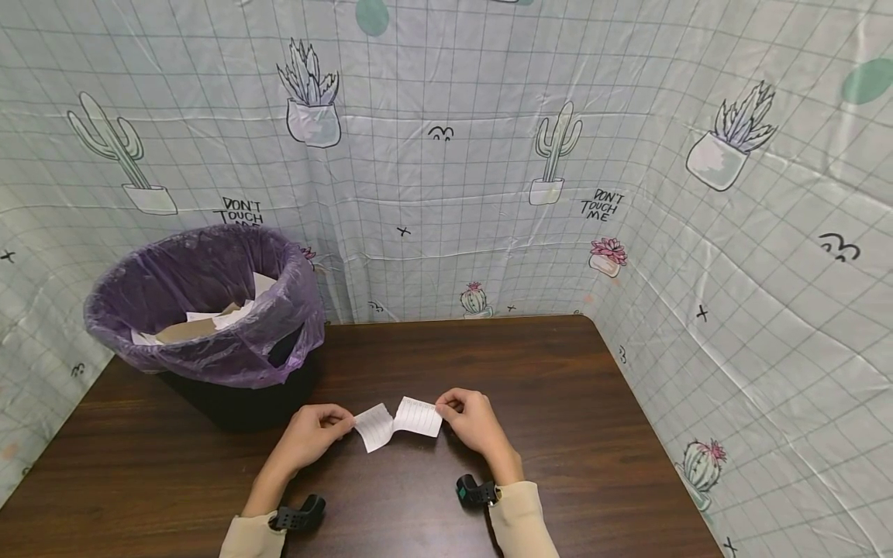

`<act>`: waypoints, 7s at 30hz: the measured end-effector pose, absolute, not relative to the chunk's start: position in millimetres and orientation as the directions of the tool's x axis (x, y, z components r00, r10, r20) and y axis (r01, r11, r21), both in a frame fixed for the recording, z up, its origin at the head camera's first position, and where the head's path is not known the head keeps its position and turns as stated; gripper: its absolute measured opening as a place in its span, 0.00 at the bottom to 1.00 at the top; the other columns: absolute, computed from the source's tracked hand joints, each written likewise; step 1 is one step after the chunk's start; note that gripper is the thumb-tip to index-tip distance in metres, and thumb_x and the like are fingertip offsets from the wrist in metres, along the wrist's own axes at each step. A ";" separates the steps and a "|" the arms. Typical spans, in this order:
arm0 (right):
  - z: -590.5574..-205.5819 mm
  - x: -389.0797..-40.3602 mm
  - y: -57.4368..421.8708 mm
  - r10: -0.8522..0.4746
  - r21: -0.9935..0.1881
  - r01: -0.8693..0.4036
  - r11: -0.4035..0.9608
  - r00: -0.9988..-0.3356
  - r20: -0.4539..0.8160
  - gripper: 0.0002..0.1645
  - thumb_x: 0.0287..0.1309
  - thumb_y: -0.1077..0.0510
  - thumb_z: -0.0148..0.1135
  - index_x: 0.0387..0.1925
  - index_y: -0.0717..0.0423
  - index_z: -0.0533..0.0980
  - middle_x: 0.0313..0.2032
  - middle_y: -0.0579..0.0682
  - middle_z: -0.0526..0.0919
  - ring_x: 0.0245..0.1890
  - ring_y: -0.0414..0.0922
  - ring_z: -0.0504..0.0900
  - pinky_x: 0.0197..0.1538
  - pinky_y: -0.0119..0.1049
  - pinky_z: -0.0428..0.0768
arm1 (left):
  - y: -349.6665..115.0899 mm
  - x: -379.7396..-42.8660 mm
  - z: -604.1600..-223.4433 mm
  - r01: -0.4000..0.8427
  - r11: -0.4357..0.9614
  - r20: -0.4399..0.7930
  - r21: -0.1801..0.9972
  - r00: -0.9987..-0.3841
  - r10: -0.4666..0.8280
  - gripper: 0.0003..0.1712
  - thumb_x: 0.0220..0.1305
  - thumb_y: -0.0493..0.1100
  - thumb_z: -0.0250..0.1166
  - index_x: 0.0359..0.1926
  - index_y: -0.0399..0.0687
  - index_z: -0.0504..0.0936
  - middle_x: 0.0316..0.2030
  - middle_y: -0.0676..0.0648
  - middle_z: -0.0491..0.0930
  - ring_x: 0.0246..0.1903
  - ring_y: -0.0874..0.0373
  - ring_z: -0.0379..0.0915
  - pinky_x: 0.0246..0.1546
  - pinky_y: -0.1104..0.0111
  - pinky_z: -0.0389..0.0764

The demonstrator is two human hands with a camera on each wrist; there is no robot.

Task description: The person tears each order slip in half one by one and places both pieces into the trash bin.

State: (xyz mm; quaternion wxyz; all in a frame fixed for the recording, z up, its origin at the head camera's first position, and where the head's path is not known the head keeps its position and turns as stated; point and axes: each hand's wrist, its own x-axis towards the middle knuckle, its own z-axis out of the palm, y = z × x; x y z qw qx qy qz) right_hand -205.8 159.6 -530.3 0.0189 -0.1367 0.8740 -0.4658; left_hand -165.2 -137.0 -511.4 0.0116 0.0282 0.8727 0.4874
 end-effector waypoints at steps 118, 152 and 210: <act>-433.6 -198.1 179.0 -0.267 -0.875 -0.300 0.379 -0.941 0.207 0.06 0.65 0.65 0.66 0.41 0.65 0.85 0.38 0.60 0.88 0.32 0.35 0.80 0.38 0.30 0.79 | -124.8 -140.8 -414.2 0.665 0.478 0.743 0.574 -0.668 0.037 0.14 0.51 0.25 0.74 0.32 0.49 0.90 0.26 0.55 0.85 0.25 0.66 0.77 0.28 0.79 0.76; -350.9 -241.7 107.0 -0.379 -0.781 -0.563 0.271 -0.808 0.451 0.04 0.66 0.57 0.68 0.38 0.51 0.87 0.38 0.47 0.89 0.34 0.43 0.86 0.41 0.40 0.85 | -219.5 -108.6 -285.0 0.681 0.698 0.926 0.221 -0.371 0.069 0.19 0.65 0.49 0.65 0.32 0.36 0.91 0.23 0.41 0.86 0.30 0.74 0.76 0.36 0.89 0.68; -282.3 -262.9 -21.2 -0.497 -0.653 -0.729 0.204 -0.652 0.572 0.07 0.68 0.58 0.66 0.42 0.56 0.86 0.40 0.49 0.90 0.39 0.36 0.83 0.42 0.27 0.81 | -291.5 -142.2 -279.6 0.401 0.875 0.835 0.272 -0.550 -0.008 0.06 0.58 0.31 0.71 0.36 0.32 0.88 0.26 0.35 0.85 0.35 0.98 0.55 0.40 0.90 0.58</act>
